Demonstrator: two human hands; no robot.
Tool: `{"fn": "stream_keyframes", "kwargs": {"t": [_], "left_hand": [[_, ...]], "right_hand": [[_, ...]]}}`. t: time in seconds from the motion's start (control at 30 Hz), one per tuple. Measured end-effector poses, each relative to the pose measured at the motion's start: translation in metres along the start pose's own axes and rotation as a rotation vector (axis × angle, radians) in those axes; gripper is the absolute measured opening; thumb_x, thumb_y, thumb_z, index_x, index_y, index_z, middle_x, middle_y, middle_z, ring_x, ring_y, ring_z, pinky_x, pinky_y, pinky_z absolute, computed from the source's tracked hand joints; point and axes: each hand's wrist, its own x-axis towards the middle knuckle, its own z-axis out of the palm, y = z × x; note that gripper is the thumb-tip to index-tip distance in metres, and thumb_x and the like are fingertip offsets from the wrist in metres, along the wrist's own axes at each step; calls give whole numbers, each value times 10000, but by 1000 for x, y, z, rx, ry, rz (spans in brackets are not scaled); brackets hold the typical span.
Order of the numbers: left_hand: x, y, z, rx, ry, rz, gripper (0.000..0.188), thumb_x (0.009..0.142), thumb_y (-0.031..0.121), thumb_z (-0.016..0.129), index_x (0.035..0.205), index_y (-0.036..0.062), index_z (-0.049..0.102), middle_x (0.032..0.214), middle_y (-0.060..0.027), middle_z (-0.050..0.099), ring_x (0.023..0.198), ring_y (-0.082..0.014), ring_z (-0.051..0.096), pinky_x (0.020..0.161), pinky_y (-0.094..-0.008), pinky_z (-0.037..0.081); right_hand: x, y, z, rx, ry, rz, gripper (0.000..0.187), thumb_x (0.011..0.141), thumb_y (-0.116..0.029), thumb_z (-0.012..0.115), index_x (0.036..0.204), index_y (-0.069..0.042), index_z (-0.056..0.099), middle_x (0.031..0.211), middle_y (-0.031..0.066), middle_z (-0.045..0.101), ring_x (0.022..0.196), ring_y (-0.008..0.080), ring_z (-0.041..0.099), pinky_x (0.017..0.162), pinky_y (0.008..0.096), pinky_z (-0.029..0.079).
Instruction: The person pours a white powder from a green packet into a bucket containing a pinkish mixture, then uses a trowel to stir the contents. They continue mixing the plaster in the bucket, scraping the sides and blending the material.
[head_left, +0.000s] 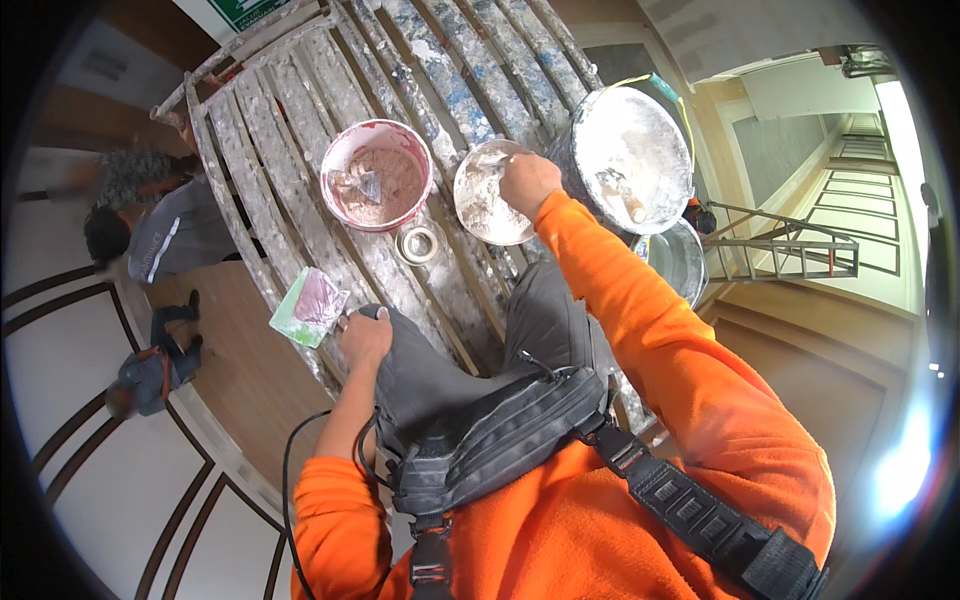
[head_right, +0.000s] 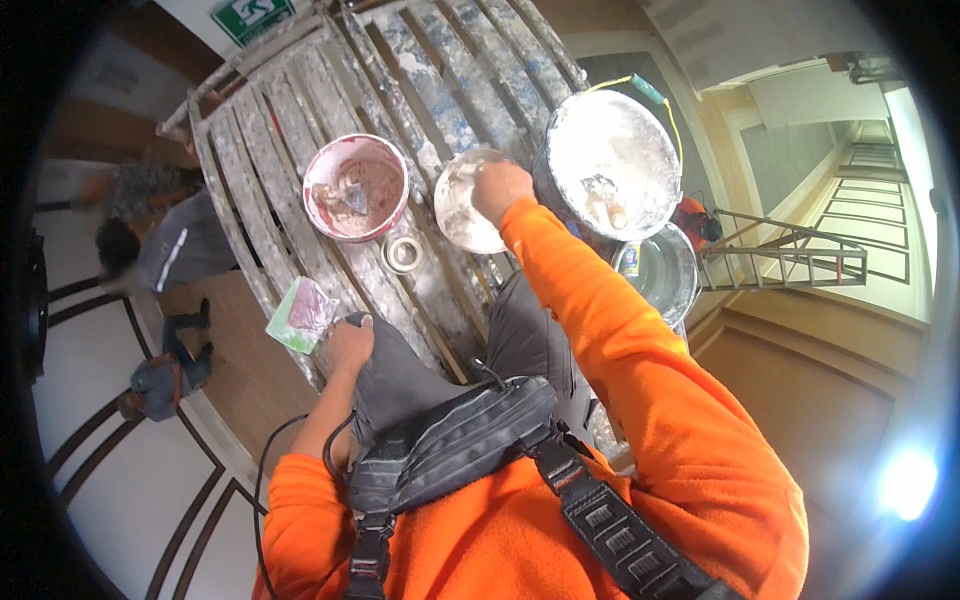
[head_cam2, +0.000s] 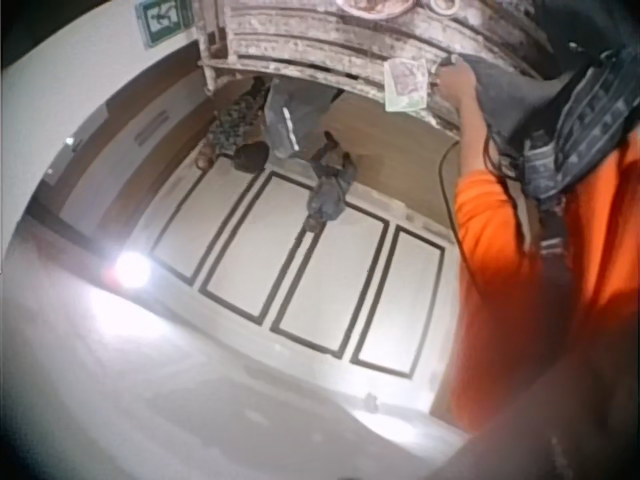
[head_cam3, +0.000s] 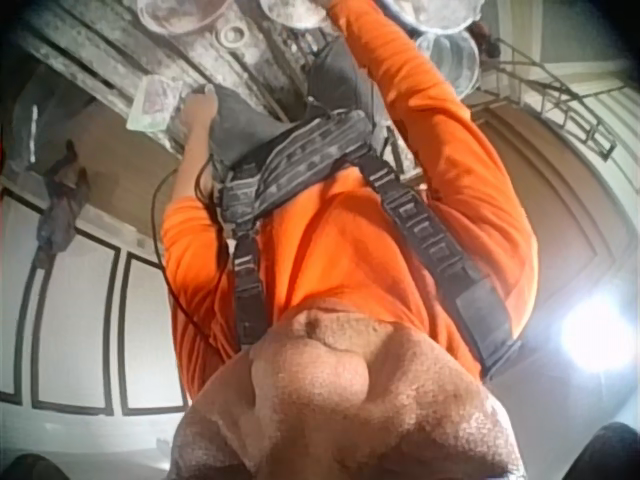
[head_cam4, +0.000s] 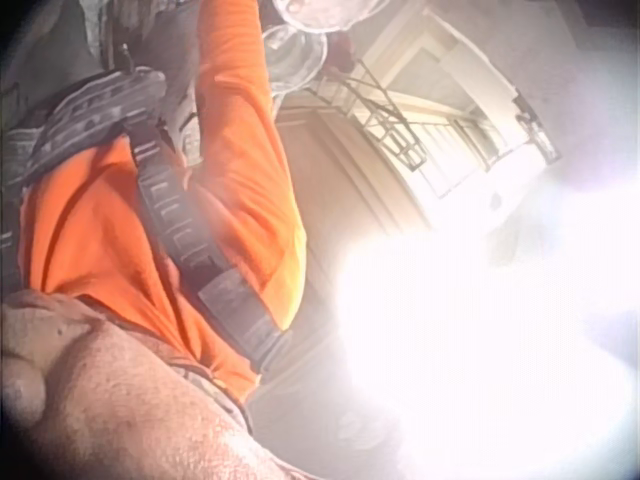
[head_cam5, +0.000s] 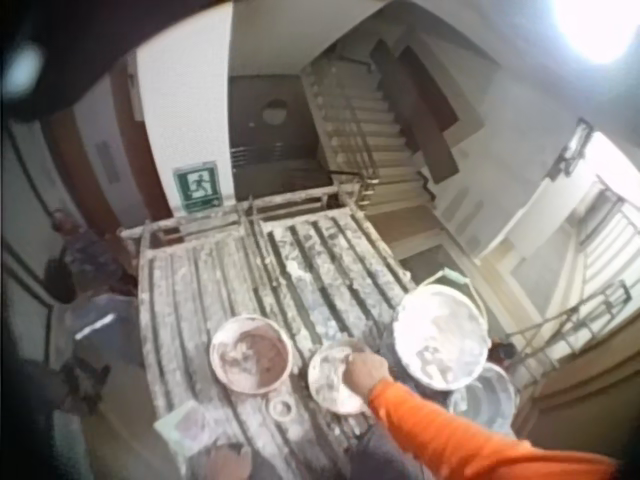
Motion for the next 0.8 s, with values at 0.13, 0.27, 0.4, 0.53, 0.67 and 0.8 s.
{"fn": "stream_keyframes", "kwargs": {"t": [0.13, 0.27, 0.4, 0.53, 0.67, 0.8], "left_hand": [[-2, 5, -2, 2, 12, -2, 702, 941, 485, 573, 1369, -69, 509, 1480, -262, 441, 1351, -431, 454, 1140, -491, 365], [0, 1, 0, 14, 4, 3, 709, 945, 485, 569, 1375, -74, 497, 1474, -259, 442, 1344, -432, 457, 1133, -503, 368], [2, 2, 1, 16, -22, 14, 714, 946, 488, 566, 1377, -76, 493, 1467, -262, 446, 1334, -438, 463, 1120, -508, 379], [2, 0, 2, 12, -12, -14, 715, 946, 491, 562, 1375, -76, 496, 1460, -268, 452, 1323, -444, 473, 1111, -508, 390], [1, 1, 1, 13, -18, 11, 718, 948, 495, 557, 1381, -74, 492, 1479, -264, 434, 1337, -440, 462, 1113, -506, 391], [3, 1, 1, 17, -23, 4, 717, 948, 492, 558, 1383, -74, 492, 1502, -257, 412, 1351, -436, 451, 1118, -502, 388]], "right_hand": [[2, 0, 27, -36, 73, -111, 226, 837, -140, 587, 953, -52, 760, 981, 231, 724, 908, 359, 723, 805, 454, 576], [-8, 5, 7, 9, -37, -52, 223, 845, -122, 577, 953, -30, 749, 1090, 247, 685, 901, 385, 715, 792, 459, 573], [-5, -7, 26, 24, 73, -91, 231, 850, -109, 566, 994, -26, 726, 1113, 258, 667, 873, 392, 713, 770, 470, 576], [-38, -11, 36, 35, 72, -250, 296, 843, -101, 574, 1110, -59, 695, 1107, 265, 664, 886, 370, 717, 762, 464, 580], [-19, 16, 37, 12, 20, -56, 247, 858, -133, 571, 1025, -69, 741, 1020, 240, 699, 848, 390, 720, 779, 473, 576], [9, 18, 35, 51, -63, -24, 229, 871, -132, 566, 1002, -64, 741, 1033, 221, 705, 892, 394, 718, 812, 477, 573]]}}
